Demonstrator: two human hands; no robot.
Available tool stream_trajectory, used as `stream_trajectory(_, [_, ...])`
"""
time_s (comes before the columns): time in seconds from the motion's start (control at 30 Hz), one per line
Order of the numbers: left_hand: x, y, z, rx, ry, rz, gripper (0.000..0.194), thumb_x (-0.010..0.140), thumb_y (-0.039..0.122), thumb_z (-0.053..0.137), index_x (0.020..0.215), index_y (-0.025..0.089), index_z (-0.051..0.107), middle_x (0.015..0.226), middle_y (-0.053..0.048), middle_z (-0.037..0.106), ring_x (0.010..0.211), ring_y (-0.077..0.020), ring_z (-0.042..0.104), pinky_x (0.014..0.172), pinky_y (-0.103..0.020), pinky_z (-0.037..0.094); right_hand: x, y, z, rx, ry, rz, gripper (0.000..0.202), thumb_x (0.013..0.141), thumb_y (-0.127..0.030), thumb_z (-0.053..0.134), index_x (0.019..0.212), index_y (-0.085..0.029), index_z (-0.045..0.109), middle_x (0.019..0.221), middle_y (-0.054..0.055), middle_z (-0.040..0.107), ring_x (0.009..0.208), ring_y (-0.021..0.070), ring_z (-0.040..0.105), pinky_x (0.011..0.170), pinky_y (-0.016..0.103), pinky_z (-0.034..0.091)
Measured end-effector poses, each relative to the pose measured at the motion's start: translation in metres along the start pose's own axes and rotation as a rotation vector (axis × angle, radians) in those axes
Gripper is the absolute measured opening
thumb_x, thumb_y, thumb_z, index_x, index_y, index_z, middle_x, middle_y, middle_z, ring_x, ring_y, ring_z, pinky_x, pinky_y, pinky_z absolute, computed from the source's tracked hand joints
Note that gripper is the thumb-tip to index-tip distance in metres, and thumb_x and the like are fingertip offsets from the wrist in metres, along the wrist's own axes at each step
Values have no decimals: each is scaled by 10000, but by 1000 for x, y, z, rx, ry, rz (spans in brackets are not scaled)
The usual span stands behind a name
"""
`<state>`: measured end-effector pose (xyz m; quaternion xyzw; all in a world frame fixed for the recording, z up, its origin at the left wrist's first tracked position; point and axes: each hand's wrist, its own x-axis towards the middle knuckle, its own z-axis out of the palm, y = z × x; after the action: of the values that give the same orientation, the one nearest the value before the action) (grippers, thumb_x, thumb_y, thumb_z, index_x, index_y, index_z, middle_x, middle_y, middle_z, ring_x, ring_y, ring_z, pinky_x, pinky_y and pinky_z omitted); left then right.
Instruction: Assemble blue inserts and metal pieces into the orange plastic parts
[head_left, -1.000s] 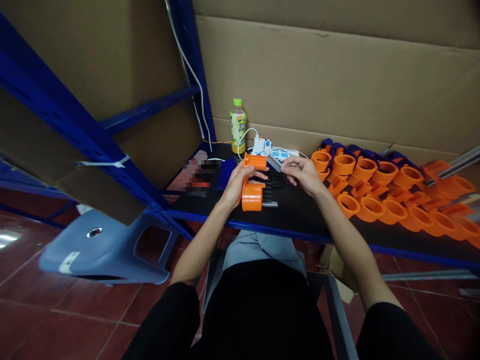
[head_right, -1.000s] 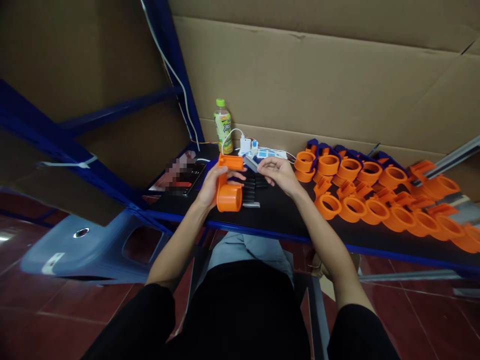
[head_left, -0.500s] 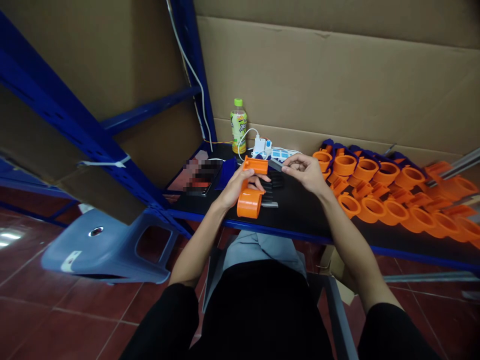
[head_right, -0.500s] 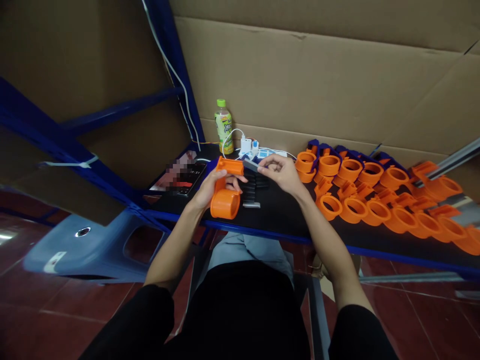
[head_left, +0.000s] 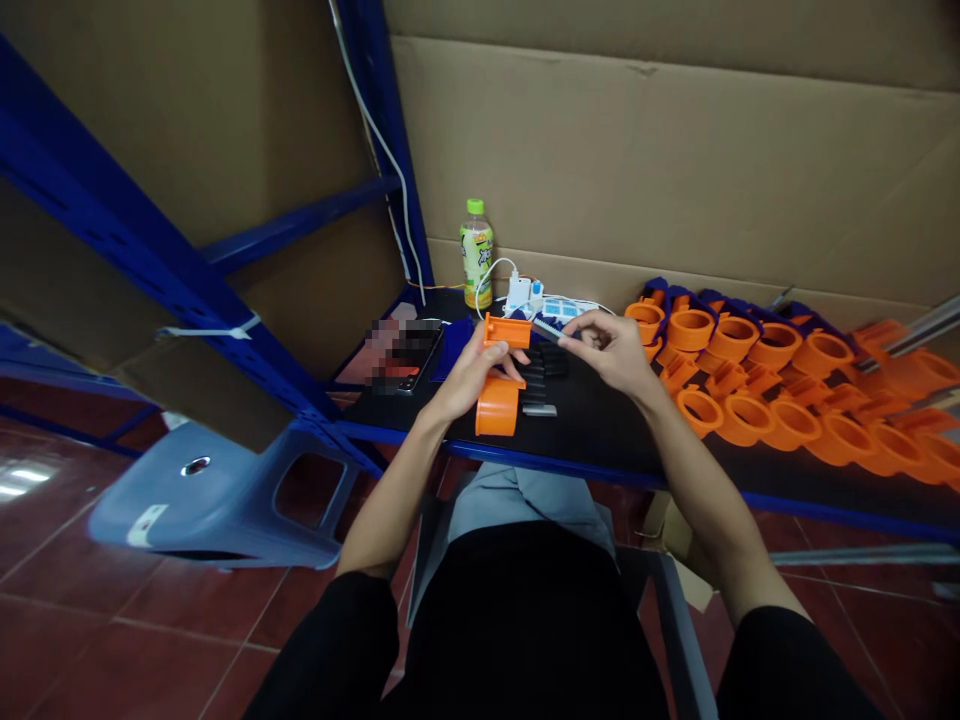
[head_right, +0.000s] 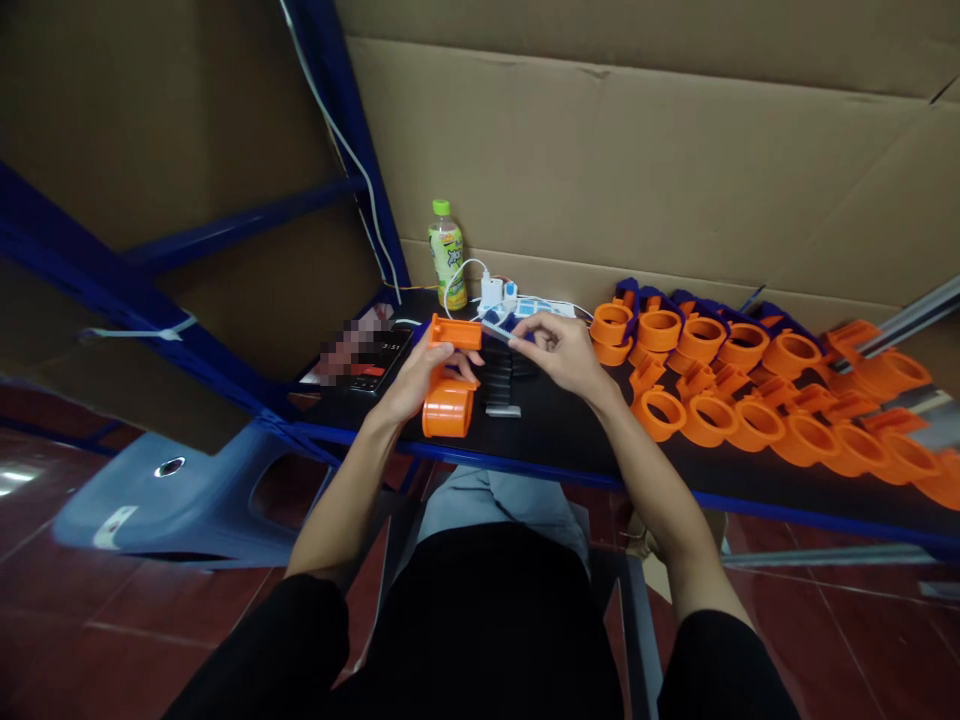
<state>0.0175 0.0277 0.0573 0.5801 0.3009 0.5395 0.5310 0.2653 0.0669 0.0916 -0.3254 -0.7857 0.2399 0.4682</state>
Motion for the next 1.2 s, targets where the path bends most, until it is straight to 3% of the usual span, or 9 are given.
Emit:
stream_trajectory(0.4, [-1, 4, 3, -6, -2, -20, 393, 950, 481, 601, 1183, 169, 546, 959, -52, 750, 696, -148, 714, 653, -267, 549, 2, -12, -6, 39, -7, 78, 308, 843, -470, 809, 884, -174, 734, 578, -63, 407, 533, 75, 285, 534, 249, 239])
stream_trajectory(0.63, [-4, 11, 0, 11, -3, -21, 376, 926, 484, 618, 1126, 178, 531, 895, -28, 727, 686, -158, 722, 642, -268, 548, 12, -30, -15, -100, -103, 15, 257, 868, -410, 793, 902, -159, 747, 567, -69, 415, 541, 73, 319, 567, 251, 275])
stream_trajectory(0.77, [-1, 9, 1, -36, 37, -1, 396, 901, 503, 640, 1094, 181, 515, 895, -27, 720, 674, -163, 730, 635, -269, 548, 15, -37, -8, -13, -149, 86, 292, 842, -429, 811, 896, -156, 719, 562, -77, 399, 530, 66, 299, 545, 244, 247])
stream_trajectory(0.93, [1, 8, 7, -174, 43, -8, 453, 869, 524, 654, 1127, 174, 526, 885, -34, 720, 677, -176, 726, 612, -279, 555, 18, -39, -3, 79, -74, 102, 309, 843, -454, 801, 883, -174, 677, 619, -54, 464, 556, 71, 326, 542, 237, 272])
stream_trajectory(1.1, [-2, 11, 8, -160, -10, -7, 442, 859, 526, 659, 1082, 156, 569, 792, -37, 718, 655, -180, 717, 591, -265, 542, 26, -38, -15, 114, -187, 103, 371, 832, -486, 818, 990, -162, 734, 745, -17, 577, 625, 78, 397, 584, 237, 329])
stream_trajectory(1.2, [-3, 11, 6, -151, -31, 2, 438, 860, 524, 659, 1078, 152, 577, 805, -49, 732, 652, -181, 722, 592, -263, 541, 29, -43, -20, 123, -232, 106, 378, 838, -503, 818, 971, -155, 756, 698, -24, 560, 626, 82, 418, 596, 242, 340])
